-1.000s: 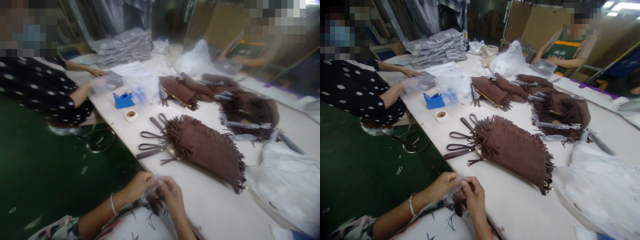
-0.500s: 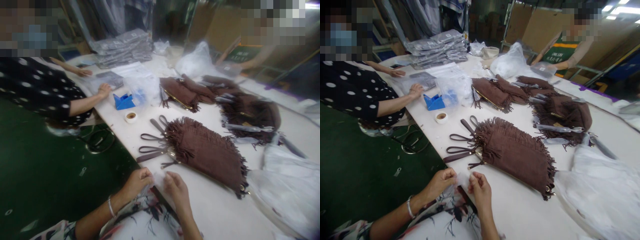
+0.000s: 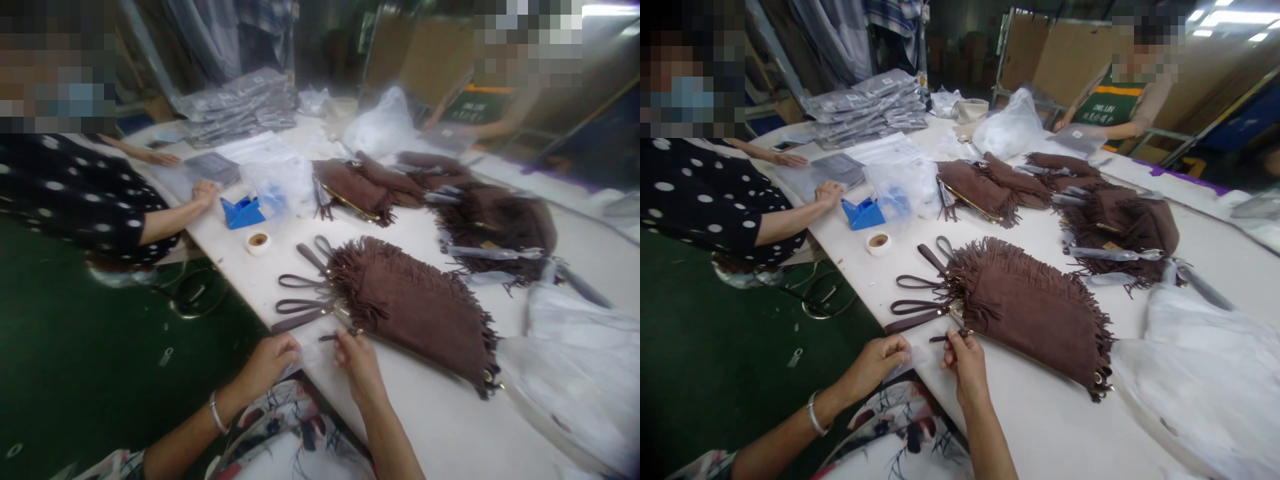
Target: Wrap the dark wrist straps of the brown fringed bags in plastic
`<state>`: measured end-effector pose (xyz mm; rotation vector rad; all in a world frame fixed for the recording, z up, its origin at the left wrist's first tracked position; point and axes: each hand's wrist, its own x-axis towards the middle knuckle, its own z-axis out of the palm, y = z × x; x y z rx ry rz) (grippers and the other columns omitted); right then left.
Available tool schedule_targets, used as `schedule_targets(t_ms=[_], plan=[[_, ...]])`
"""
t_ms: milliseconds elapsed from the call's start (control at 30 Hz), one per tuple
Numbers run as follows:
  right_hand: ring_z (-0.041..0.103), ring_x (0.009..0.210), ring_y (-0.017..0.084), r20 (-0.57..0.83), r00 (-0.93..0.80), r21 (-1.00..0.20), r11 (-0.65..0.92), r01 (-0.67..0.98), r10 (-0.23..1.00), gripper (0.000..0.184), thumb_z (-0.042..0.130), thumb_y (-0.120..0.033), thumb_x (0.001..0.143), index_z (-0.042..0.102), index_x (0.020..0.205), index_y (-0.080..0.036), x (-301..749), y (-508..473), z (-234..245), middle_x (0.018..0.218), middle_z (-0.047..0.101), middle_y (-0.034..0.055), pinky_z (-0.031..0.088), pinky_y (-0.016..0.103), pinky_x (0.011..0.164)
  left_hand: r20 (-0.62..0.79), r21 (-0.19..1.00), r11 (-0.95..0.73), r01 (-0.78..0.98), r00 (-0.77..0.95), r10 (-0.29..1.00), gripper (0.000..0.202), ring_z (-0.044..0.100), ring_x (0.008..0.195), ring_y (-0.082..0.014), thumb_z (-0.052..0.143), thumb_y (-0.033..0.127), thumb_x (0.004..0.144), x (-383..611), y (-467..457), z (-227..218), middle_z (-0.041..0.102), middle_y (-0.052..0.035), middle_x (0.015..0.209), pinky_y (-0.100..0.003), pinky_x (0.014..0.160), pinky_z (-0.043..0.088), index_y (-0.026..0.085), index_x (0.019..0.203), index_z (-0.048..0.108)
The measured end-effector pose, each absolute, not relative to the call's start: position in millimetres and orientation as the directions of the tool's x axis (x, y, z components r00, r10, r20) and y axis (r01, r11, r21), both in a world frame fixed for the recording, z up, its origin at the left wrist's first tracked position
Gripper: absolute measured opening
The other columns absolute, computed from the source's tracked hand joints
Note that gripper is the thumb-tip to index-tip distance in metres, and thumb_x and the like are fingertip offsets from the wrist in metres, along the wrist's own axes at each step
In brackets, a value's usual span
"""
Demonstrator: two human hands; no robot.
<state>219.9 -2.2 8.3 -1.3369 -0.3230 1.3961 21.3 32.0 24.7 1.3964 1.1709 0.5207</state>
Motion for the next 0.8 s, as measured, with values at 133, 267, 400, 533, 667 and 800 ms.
schedule_targets(t_ms=[133,267,400,533,667,800], plan=[[0.033,0.043,0.003,-0.515,0.155,-0.716,-0.324,-0.618,0.843,0.036,0.077,-0.047,0.074,0.058,0.077,-0.016,223,-7,18,0.063,0.053,-0.0048,0.038,0.017,0.040,-0.375,0.923,0.286,0.259,0.429,0.822,0.017,0.056,0.067,-0.0155,0.066,0.030,0.076,27,35,19,0.064,-0.0017,0.072,-0.024,0.064,0.040,0.013,0.078,0.064],[0.030,0.043,0.002,-0.515,0.113,-0.684,-0.329,-0.651,0.849,0.035,0.076,-0.046,0.075,0.058,0.075,-0.015,225,-8,18,0.061,0.051,-0.0055,0.036,0.017,0.039,-0.443,0.893,0.420,0.161,0.476,0.760,0.025,0.060,0.065,-0.0173,0.072,0.034,0.073,34,37,15,0.068,-0.0061,0.070,-0.026,0.063,0.044,0.011,0.079,0.064],[0.032,0.042,0.002,-0.511,0.111,-0.683,-0.325,-0.654,0.852,0.036,0.076,-0.045,0.076,0.056,0.072,-0.016,227,-8,15,0.061,0.052,-0.0050,0.036,0.017,0.039,-0.467,0.874,0.468,0.127,0.487,0.739,0.027,0.062,0.063,-0.0171,0.074,0.035,0.072,39,37,16,0.069,-0.0075,0.070,-0.026,0.063,0.046,0.011,0.081,0.064],[0.032,0.042,0.002,-0.501,0.101,-0.685,-0.322,-0.653,0.860,0.036,0.075,-0.045,0.076,0.056,0.072,-0.016,228,-7,16,0.061,0.052,-0.0052,0.036,0.017,0.039,-0.489,0.860,0.494,0.131,0.492,0.720,0.029,0.063,0.063,-0.0178,0.075,0.035,0.072,41,37,17,0.070,-0.0087,0.071,-0.027,0.063,0.047,0.010,0.082,0.064],[0.034,0.043,0.003,-0.502,0.104,-0.690,-0.325,-0.647,0.858,0.036,0.076,-0.045,0.076,0.055,0.071,-0.016,228,-7,15,0.061,0.052,-0.0051,0.037,0.018,0.040,-0.500,0.848,0.518,0.118,0.504,0.704,0.029,0.064,0.062,-0.0179,0.076,0.034,0.072,41,37,15,0.070,-0.0092,0.071,-0.028,0.063,0.047,0.010,0.083,0.063],[0.034,0.042,0.003,-0.504,0.106,-0.699,-0.333,-0.633,0.857,0.036,0.076,-0.046,0.075,0.056,0.075,-0.016,229,-8,14,0.061,0.053,-0.0052,0.038,0.019,0.040,-0.502,0.839,0.538,0.077,0.487,0.715,0.032,0.065,0.064,-0.0180,0.076,0.035,0.072,41,37,16,0.071,-0.0101,0.076,-0.028,0.064,0.048,0.010,0.086,0.063]])
